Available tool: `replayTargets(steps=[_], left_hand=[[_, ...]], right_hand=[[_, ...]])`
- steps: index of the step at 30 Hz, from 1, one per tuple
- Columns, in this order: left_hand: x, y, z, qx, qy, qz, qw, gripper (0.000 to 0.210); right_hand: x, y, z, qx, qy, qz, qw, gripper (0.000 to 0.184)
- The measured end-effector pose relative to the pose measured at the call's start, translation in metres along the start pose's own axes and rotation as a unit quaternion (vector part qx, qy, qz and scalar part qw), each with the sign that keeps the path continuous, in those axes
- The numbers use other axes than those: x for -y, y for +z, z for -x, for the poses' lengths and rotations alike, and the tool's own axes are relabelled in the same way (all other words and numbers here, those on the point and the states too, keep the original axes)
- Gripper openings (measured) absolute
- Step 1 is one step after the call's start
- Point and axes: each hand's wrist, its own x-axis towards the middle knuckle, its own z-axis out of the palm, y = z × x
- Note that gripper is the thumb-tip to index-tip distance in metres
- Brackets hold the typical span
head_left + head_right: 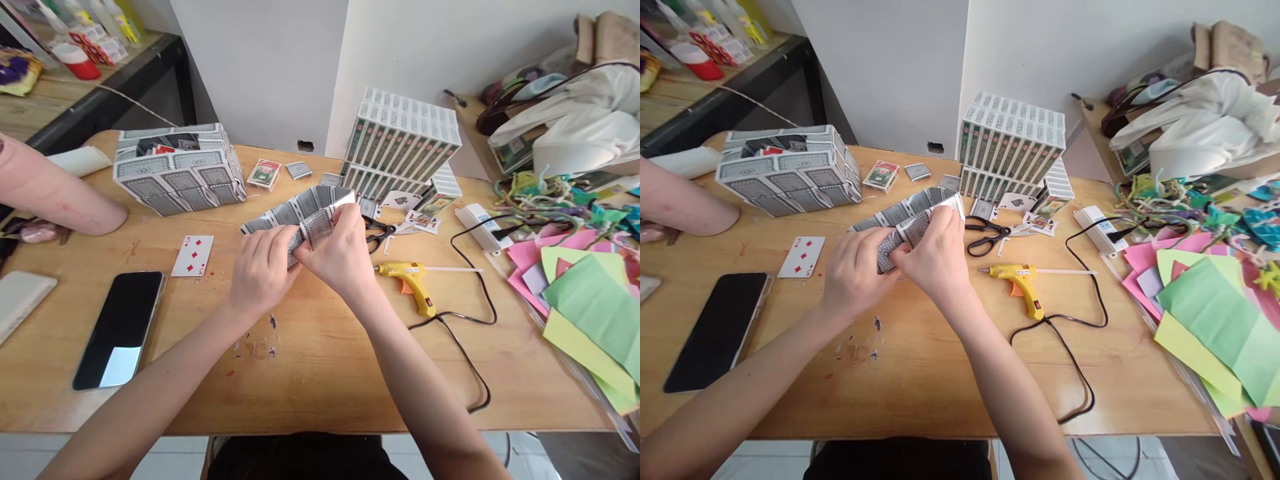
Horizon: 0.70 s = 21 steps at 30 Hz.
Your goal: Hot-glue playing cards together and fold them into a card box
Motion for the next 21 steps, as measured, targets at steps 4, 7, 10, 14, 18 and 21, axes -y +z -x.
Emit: replayTargets(steps=[4,7,10,14,18,21], left_hand=[[-0.0002,0.0027,-0.0007,-0.024,0.019,0.006,1.0,0.048],[-0.0003,0.0023,-0.0014,-0.024,0.025,0.004,0.999,0.048],[0.0002,0.0028,-0.0011,-0.018,0.029,0.006,0.999,0.048],[-0.0003,0.0041,-0.0004,-0.019,0.026,0.013,0.999,0.05],[-0.0027,0.0044,0.0,-0.019,0.019,0.022,0.999,0.051],[-0.0044,0.0046,0.0002,-0.017,0.015,0.027,0.999,0.05]], right_hand=[[-0.0015,-0.0027,-0.0018,0.009,0.021,-0.006,1.0,0.051],[-0.0003,-0.0052,-0.0029,0.014,0.044,-0.01,0.999,0.052],[0.0017,-0.0067,-0.0026,0.012,0.059,-0.014,0.998,0.05],[0.0033,-0.0072,0.0,0.006,0.084,-0.015,0.996,0.049],[0.0029,-0.0068,0.0023,-0.003,0.104,-0.013,0.994,0.049],[0.0026,-0.0063,0.0028,-0.005,0.112,-0.012,0.994,0.05]])
